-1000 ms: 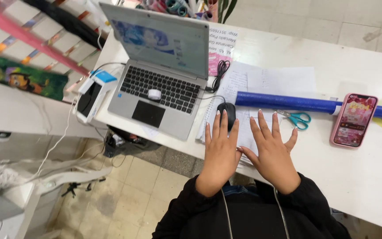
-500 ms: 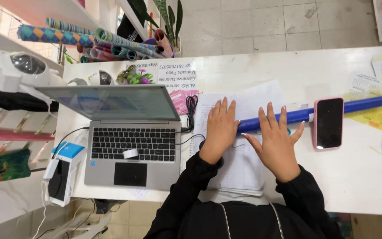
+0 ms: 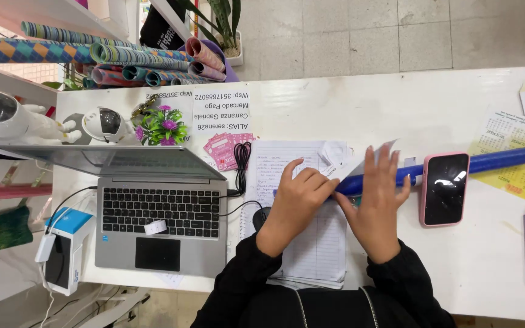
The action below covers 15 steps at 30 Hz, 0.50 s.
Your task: Picking up a roll of wrapping paper and preparing a roll of tape at a checkout counter
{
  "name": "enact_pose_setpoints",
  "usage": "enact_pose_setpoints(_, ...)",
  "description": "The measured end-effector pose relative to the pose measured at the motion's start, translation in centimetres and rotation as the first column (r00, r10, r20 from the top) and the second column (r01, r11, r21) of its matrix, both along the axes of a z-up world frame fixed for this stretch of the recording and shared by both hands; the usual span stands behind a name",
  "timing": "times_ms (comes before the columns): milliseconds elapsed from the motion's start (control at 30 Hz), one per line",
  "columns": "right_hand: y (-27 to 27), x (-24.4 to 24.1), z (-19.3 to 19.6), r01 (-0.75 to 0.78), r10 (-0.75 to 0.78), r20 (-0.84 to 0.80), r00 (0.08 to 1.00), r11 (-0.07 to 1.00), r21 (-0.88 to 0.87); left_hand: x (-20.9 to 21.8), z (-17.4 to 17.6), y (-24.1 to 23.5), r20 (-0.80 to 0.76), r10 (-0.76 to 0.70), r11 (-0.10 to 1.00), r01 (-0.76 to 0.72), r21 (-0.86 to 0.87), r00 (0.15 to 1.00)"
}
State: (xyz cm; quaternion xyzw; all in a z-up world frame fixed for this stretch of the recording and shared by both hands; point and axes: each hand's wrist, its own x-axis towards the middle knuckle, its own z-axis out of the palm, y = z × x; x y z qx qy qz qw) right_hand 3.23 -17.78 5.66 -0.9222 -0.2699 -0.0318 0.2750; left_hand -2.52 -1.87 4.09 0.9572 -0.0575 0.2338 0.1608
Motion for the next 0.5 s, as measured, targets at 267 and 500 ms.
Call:
enact_pose_setpoints(267,-0.8,0.1,-0.1,0.039,-0.032,0.128,0.991,0.998,-0.057,-0.8,1.1,-0.8,-0.038,-0.003,1.0,0.002,-0.025,0.999)
enact_pose_setpoints(500,-0.7,-0.7,1.5,0.008,-0.009,0.1,0.995,1.0,0.005,-1.0,2.5,-1.8,-0.025,0.004,1.0,-0.004,-0.026,1.0)
